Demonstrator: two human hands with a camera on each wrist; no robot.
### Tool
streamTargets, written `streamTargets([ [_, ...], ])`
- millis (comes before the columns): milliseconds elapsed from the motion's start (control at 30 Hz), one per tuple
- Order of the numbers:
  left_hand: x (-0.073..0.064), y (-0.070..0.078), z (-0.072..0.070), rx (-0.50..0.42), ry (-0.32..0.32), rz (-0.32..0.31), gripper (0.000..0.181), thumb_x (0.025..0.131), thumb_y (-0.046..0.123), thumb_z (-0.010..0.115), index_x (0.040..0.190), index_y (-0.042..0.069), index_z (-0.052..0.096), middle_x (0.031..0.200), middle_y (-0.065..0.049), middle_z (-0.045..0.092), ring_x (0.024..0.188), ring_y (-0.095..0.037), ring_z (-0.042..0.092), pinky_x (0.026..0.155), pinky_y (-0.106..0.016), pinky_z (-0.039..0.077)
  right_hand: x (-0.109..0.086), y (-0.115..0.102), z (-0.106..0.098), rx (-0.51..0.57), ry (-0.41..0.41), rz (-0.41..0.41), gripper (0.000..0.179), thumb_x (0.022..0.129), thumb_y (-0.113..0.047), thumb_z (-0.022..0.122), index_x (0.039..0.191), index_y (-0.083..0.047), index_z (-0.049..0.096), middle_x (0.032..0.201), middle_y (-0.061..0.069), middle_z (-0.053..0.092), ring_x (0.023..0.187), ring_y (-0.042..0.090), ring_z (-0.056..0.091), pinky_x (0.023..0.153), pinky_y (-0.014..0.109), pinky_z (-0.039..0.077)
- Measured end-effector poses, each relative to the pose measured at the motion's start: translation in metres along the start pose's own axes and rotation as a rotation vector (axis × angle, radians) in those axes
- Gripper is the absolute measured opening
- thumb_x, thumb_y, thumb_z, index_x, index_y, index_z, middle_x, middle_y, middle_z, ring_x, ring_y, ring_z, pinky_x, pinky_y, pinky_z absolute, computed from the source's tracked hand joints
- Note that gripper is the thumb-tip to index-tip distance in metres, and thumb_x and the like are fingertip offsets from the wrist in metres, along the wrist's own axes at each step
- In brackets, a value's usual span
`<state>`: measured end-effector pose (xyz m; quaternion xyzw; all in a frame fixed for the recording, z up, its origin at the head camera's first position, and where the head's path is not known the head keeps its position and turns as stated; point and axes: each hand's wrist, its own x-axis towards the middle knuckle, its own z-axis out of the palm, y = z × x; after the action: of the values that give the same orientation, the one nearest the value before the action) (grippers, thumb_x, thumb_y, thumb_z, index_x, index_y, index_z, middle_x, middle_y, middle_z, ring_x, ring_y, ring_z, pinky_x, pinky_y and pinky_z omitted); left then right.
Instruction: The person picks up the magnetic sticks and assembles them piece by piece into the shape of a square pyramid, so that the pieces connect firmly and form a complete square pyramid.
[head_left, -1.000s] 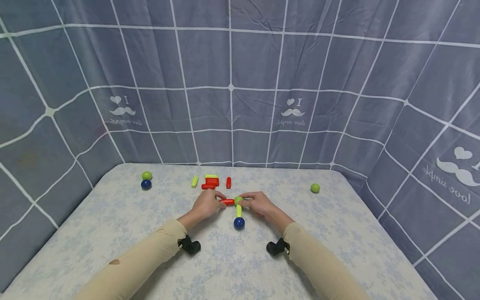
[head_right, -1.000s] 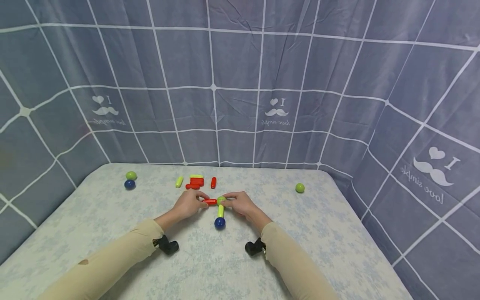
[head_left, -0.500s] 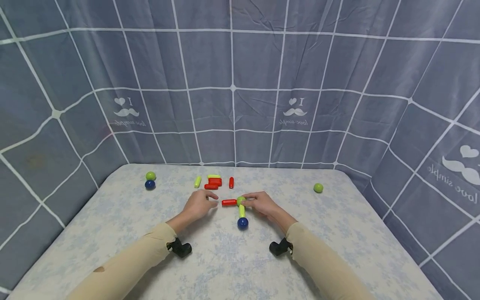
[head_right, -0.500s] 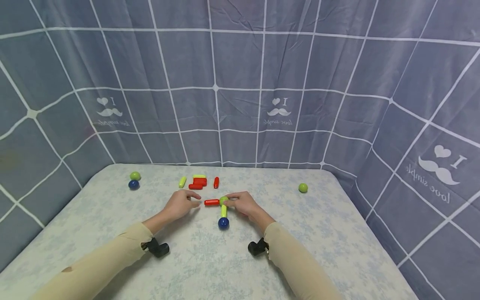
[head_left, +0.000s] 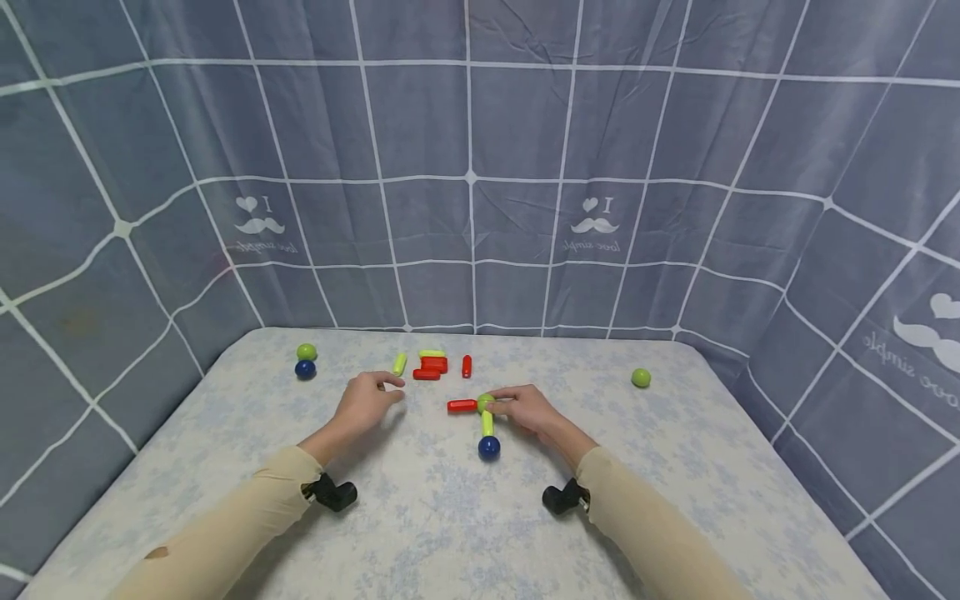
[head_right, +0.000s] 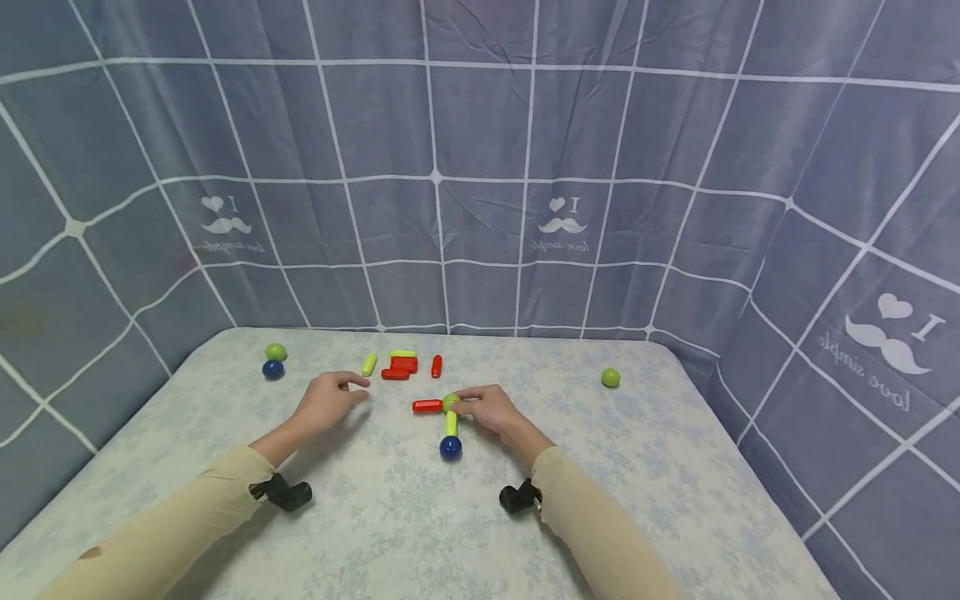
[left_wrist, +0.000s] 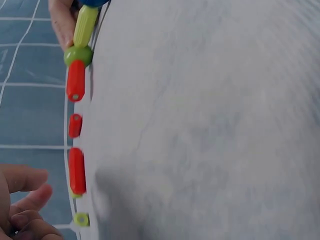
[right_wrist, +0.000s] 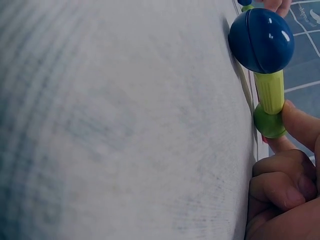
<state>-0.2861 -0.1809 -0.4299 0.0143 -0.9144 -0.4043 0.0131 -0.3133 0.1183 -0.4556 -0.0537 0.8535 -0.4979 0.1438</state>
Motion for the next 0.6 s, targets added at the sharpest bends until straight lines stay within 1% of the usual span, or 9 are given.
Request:
streamTargets([
  [100,0.002,-0.008,-0.011,-0.017,0.041,-0.011,0.030,0.094,0.022,0.067,0.120,0.007,0.072,0.079,-0.006,0.056,0.061,-0.017,0.046,0.053,-0.031,0.040,-0.001,0.000,0.000,0.010,-0.001,-0.007,0.037,0.090,-0.031,0.075,0.125,-0.018,0.073,0.115,0.007,0.067,0.042,0.010,0.025,0.042,0.025,0.027],
  [200,0.004,-0.017,-0.020,-0.057,0.088,-0.045,0.033,0.096,0.024,0.066,0.124,0.007,0.070,0.077,-0.007,0.053,0.060,-0.018,0.045,0.053,-0.032,0.039,-0.002,0.001,-0.001,0.014,-0.006,-0.013,0.038,0.090,-0.032,0.075,0.126,-0.018,0.073,0.116,0.009,0.068,0.043,0.010,0.024,0.042,0.025,0.027],
  [333,0.007,-0.030,-0.033,-0.116,0.149,-0.082,0.037,0.097,0.026,0.065,0.128,0.005,0.067,0.080,-0.006,0.051,0.063,-0.018,0.043,0.055,-0.032,0.038,-0.003,0.000,-0.002,0.008,-0.002,-0.019,0.038,0.091,-0.033,0.074,0.126,-0.018,0.073,0.118,0.010,0.067,0.043,0.010,0.024,0.042,0.025,0.027],
  [467,0.007,-0.043,-0.045,-0.165,0.188,-0.118,0.041,0.098,0.027,0.064,0.133,0.005,0.063,0.084,-0.003,0.050,0.065,-0.016,0.043,0.058,-0.031,0.039,-0.004,0.000,-0.001,0.007,-0.002,-0.022,0.038,0.091,-0.033,0.074,0.125,-0.017,0.073,0.124,0.011,0.064,0.044,0.011,0.024,0.043,0.025,0.026],
  [567,0.008,-0.050,-0.053,-0.203,0.221,-0.147,0.044,0.099,0.028,0.063,0.136,0.005,0.061,0.088,-0.008,0.050,0.066,-0.020,0.044,0.060,-0.034,0.040,-0.004,-0.001,-0.001,0.013,-0.001,-0.021,0.038,0.091,-0.033,0.074,0.125,-0.016,0.073,0.129,0.012,0.062,0.046,0.011,0.022,0.044,0.026,0.025],
  [600,0.008,-0.052,-0.056,-0.220,0.231,-0.154,0.045,0.099,0.028,0.062,0.138,0.005,0.060,0.096,-0.013,0.055,0.074,-0.023,0.051,0.065,-0.036,0.044,-0.004,-0.001,-0.001,0.015,0.000,-0.019,0.038,0.090,-0.033,0.075,0.125,-0.016,0.073,0.131,0.013,0.061,0.047,0.011,0.022,0.045,0.026,0.024],
])
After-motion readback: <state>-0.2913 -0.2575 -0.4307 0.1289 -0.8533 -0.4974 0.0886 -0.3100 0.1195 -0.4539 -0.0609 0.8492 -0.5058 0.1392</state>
